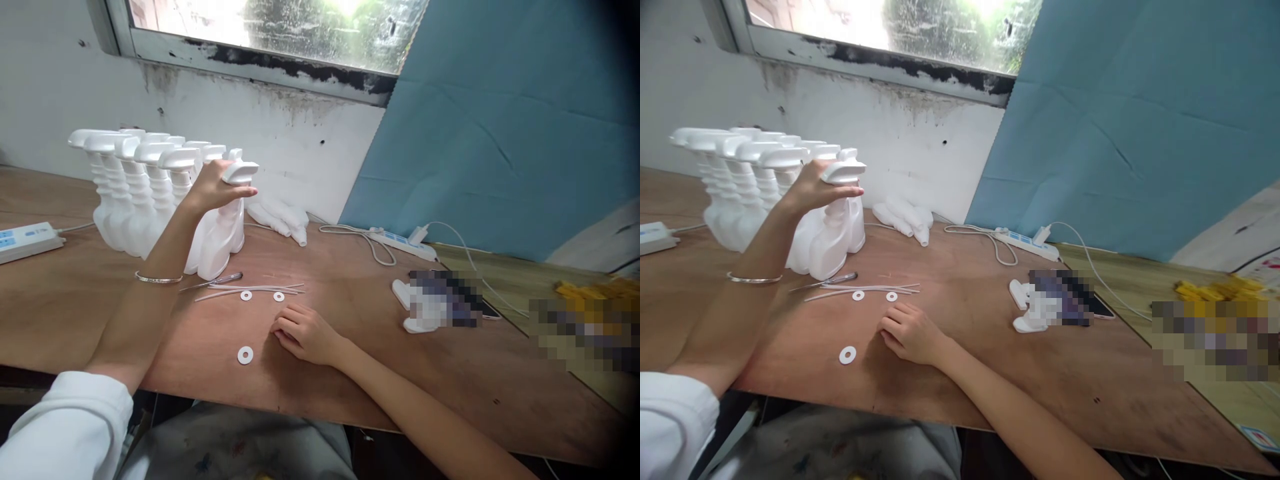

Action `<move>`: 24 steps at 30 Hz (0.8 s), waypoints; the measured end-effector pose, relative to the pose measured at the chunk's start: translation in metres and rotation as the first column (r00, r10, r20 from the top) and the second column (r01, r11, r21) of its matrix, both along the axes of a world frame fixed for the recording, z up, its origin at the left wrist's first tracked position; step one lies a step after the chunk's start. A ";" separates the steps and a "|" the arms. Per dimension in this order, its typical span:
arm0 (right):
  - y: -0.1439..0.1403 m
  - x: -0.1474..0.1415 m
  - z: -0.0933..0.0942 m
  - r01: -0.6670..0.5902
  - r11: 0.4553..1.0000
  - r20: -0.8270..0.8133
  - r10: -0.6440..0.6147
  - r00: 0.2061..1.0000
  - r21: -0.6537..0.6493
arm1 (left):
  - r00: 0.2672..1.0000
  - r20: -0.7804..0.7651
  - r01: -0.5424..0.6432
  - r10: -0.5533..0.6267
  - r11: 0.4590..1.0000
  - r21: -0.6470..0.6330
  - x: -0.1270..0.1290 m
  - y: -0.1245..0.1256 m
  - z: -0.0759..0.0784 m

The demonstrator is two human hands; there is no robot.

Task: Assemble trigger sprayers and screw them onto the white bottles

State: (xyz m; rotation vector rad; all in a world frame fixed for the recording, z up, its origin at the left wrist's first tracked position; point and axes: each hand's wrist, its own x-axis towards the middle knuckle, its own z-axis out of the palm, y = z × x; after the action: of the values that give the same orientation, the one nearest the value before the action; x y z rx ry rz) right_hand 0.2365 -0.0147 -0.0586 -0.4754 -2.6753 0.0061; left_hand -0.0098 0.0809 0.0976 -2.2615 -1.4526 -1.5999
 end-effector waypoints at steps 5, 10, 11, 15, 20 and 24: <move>0.000 0.000 0.001 0.004 1.000 0.008 -0.004 1.000 0.001 | 0.997 -0.071 -0.025 0.020 0.997 -0.075 -0.008 -0.005 0.007; 0.000 0.000 0.002 0.001 1.000 0.009 -0.001 1.000 0.003 | 0.999 -0.032 0.012 -0.015 0.994 -0.110 -0.019 -0.011 0.014; 0.000 0.000 0.002 0.001 1.000 0.010 -0.001 1.000 0.003 | 0.998 -0.037 0.042 -0.046 0.993 -0.113 -0.021 -0.012 0.015; 0.000 0.001 0.000 0.005 1.000 0.012 -0.005 1.000 0.002 | 0.980 -0.110 0.151 -0.167 0.978 -0.144 -0.032 -0.013 0.017; 0.001 0.000 0.000 0.001 1.000 0.014 -0.001 1.000 0.014 | 0.967 -0.177 0.163 -0.183 0.979 -0.125 -0.036 -0.018 0.019; 0.001 0.000 0.001 0.004 1.000 0.018 -0.005 1.000 0.022 | 0.972 -0.213 0.067 -0.098 0.987 -0.149 -0.034 -0.030 0.025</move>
State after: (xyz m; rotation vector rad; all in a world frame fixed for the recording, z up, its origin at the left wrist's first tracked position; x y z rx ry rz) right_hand 0.2368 -0.0139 -0.0580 -0.4766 -2.6892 -0.0288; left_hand -0.0435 0.0511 0.1230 -2.5125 -1.4745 -1.2501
